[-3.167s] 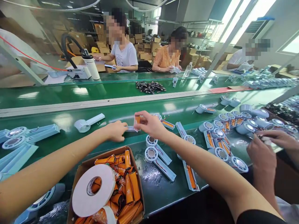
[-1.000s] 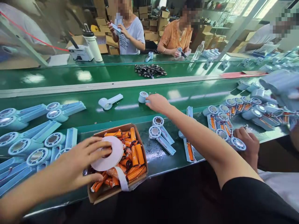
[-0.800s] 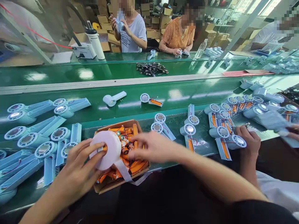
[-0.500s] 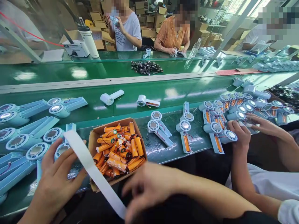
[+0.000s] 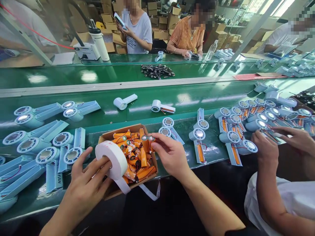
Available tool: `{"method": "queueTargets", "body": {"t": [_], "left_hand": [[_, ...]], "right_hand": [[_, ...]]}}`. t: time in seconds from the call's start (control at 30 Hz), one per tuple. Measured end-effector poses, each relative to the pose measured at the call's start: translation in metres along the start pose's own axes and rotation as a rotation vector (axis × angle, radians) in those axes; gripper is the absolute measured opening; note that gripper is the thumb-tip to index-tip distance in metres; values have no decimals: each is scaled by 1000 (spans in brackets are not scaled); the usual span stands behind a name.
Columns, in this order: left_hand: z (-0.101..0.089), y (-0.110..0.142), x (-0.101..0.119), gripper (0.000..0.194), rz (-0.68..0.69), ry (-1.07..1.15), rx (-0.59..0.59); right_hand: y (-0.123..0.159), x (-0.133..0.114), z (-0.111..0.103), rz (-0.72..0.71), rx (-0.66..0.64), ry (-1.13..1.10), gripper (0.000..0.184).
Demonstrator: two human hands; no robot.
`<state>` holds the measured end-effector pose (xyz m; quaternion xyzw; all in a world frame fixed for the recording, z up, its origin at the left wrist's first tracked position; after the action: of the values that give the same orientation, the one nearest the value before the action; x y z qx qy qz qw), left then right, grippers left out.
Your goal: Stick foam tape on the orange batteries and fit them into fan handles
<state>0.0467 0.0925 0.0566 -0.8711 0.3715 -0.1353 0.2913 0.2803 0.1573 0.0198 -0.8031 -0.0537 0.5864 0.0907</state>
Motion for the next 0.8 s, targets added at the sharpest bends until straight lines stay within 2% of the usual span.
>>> {"method": "queueTargets", "body": {"t": [0.07,0.17,0.27,0.33,0.4,0.47,0.53,0.67,0.73,0.8], "left_hand": [[1,-3,2,23,31,-19,-16],[3,-7,6,25,73,-43,-34],[2,-6,4,26,60,-54,-35],[3,-4,4,27,47,-57,-49],[3,-1,5,28,46,-68,-66],[2,2,7,29,48,-84,-74],[-1,5,7,30,41,-107,-76],[-6,8,10,30,43,-161,-82],[-6,7,14,30,69,-194,-98],[-6,3,18,31,103,-239,-121]], "right_hand": [[-10,-4,16,14,-145,125,28],[-15,-2,50,-3,-398,525,31],[-9,-7,73,-170,-465,1000,38],[-3,-15,85,-341,-467,1155,40],[-1,-20,90,-474,-462,1200,37],[-6,-23,85,-530,-456,1146,34],[-16,-33,69,-522,-401,941,29],[-25,-53,12,-285,-102,308,27],[-14,-56,6,-183,-60,124,26],[-3,-58,15,-142,-105,43,24]]}}
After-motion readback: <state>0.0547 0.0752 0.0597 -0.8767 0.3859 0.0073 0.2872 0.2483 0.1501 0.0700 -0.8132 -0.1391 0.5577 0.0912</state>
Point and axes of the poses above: each hand's wrist, its own y-axis away from the middle knuckle, its own z-axis out of the palm, x = y × z, the point moved 10 cm from there along -y, towards the middle knuckle, and after that the axes turned 3 degrees about z, right-handed, at the moved point
